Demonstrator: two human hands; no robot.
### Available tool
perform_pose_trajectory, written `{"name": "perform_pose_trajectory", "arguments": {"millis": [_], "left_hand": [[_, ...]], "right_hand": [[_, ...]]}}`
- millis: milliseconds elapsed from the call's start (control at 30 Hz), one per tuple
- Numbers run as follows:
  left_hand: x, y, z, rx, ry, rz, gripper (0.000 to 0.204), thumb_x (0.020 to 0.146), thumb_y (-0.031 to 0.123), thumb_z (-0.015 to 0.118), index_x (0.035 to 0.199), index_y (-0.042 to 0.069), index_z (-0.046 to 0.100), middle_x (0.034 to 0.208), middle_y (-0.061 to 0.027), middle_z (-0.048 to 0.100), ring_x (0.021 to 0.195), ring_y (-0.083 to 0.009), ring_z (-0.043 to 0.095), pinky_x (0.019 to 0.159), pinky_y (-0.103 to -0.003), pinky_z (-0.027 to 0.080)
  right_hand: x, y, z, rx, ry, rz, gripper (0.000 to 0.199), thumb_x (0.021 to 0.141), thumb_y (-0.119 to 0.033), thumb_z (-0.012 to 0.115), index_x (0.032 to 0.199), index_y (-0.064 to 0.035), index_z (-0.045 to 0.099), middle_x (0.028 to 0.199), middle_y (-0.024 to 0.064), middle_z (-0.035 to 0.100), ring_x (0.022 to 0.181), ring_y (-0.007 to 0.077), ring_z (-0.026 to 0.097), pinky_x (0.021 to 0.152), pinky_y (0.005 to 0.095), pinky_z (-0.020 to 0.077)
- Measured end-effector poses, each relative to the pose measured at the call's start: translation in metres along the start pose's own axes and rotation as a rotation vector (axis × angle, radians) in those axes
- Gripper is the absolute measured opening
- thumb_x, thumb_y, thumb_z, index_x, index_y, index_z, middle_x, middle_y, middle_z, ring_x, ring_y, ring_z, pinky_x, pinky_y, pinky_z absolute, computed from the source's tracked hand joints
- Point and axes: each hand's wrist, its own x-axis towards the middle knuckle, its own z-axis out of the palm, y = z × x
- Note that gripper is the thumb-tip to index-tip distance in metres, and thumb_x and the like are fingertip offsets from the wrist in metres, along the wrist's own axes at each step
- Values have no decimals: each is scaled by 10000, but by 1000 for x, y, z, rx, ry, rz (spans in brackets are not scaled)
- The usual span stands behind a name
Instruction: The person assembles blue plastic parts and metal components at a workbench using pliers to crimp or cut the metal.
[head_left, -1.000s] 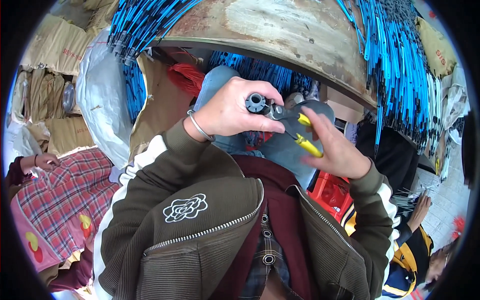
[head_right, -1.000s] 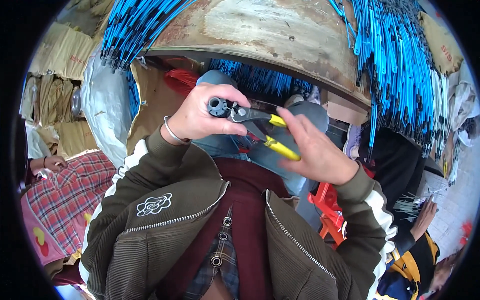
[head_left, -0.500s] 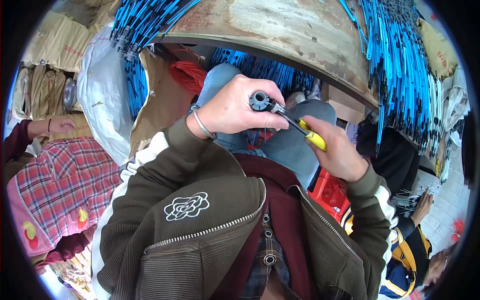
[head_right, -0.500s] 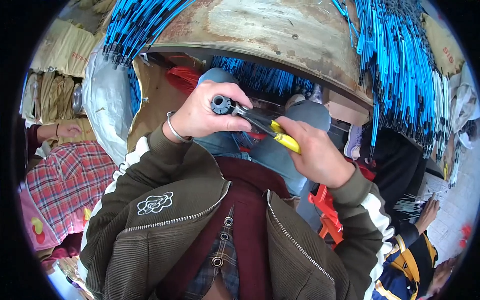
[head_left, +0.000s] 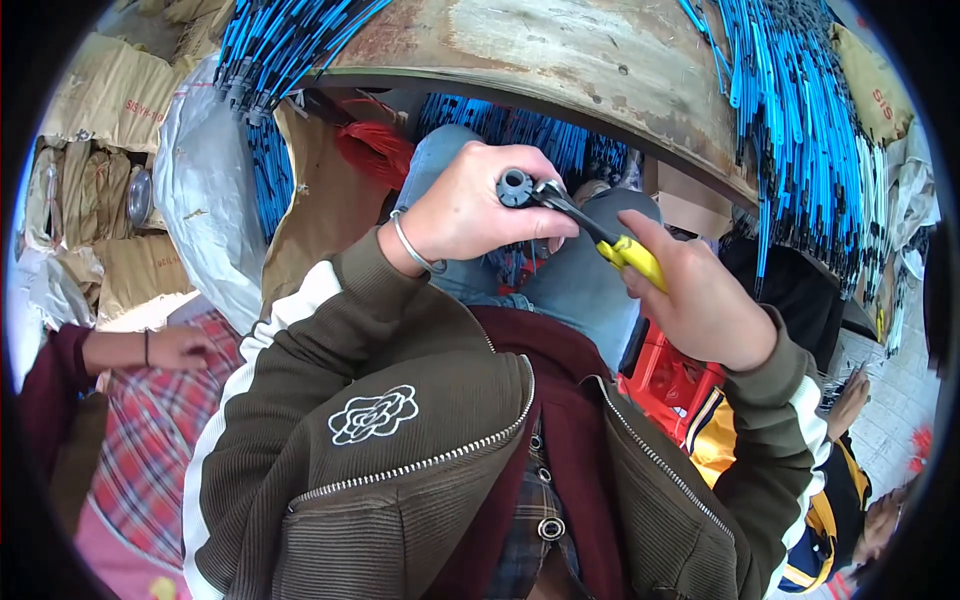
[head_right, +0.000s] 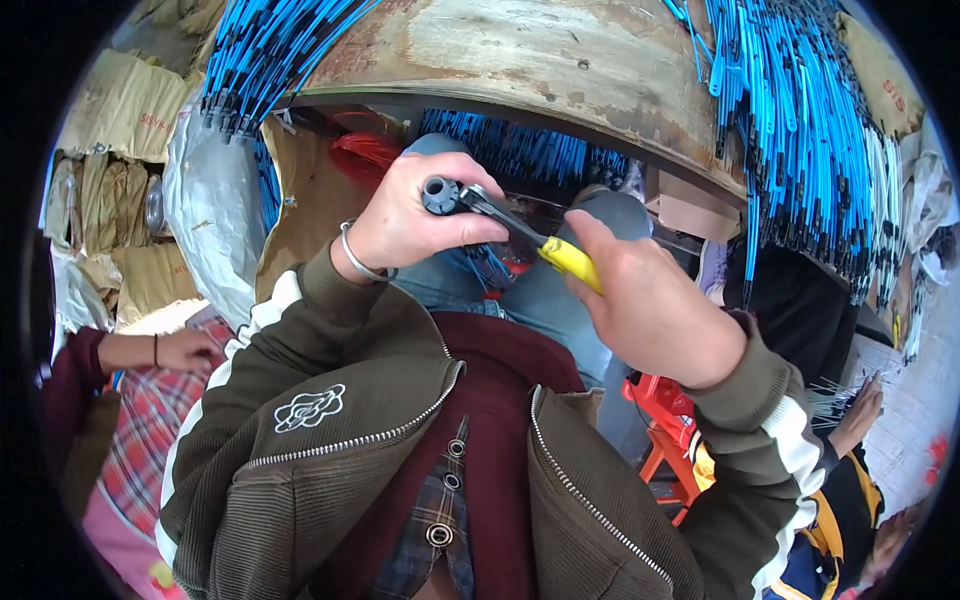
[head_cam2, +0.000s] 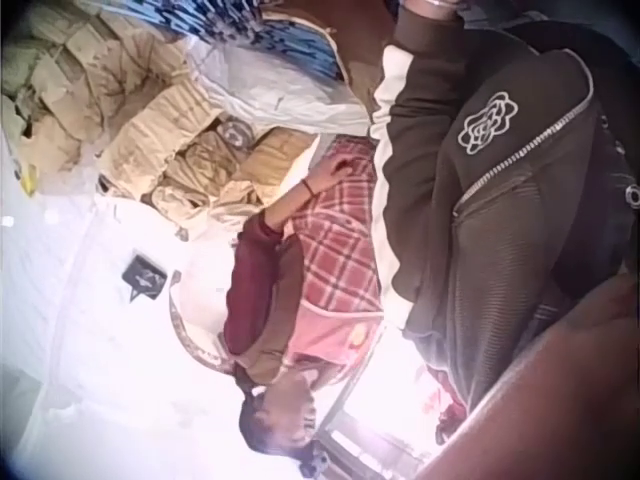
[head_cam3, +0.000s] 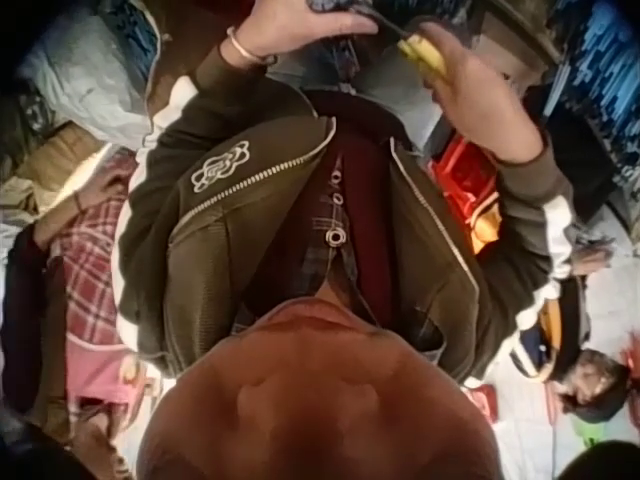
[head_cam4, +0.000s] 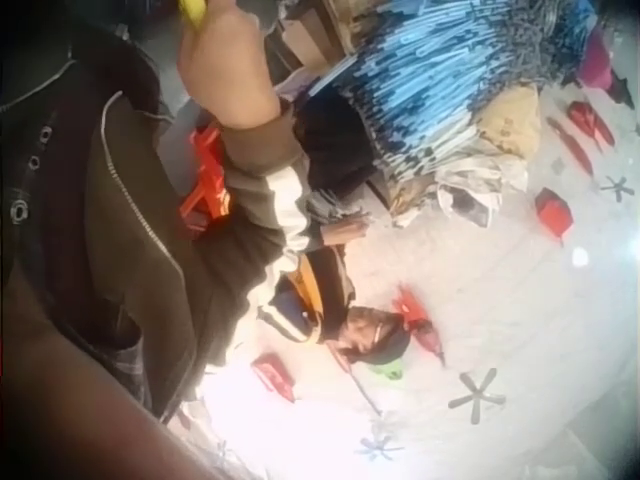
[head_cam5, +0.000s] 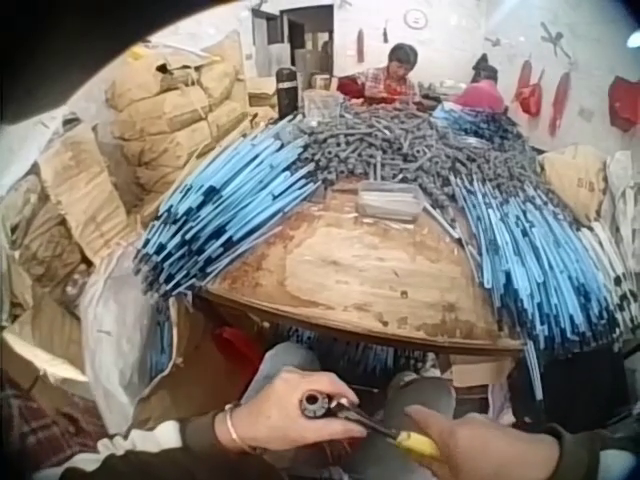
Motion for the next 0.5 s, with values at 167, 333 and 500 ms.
{"name": "perform_pose_trajectory", "arguments": {"millis": [167,333,500], "left_hand": [[-14,-23,0,-5,93,88,425,648,67,755,1032,-4,588,744,-47,616,704,-125,586,657,-233,452],[-18,-28,-6,-90,-7,118,660,642,50,740,1235,-14,457,763,-46,613,723,-137,585,721,-249,452],[-21,-39,-11,-225,-39,211,706,640,53,727,1273,-14,423,823,-69,614,811,-147,585,796,-279,446]], "right_hand": [[20,24,47,87,210,-128,419,801,-104,624,1158,37,457,786,139,615,680,246,614,648,341,475],[82,53,111,752,447,-345,498,743,-163,711,1144,20,477,1004,113,596,912,182,576,815,305,440],[100,48,135,828,456,-342,542,704,-199,754,1129,4,488,1066,86,569,954,161,544,851,297,422]]}}
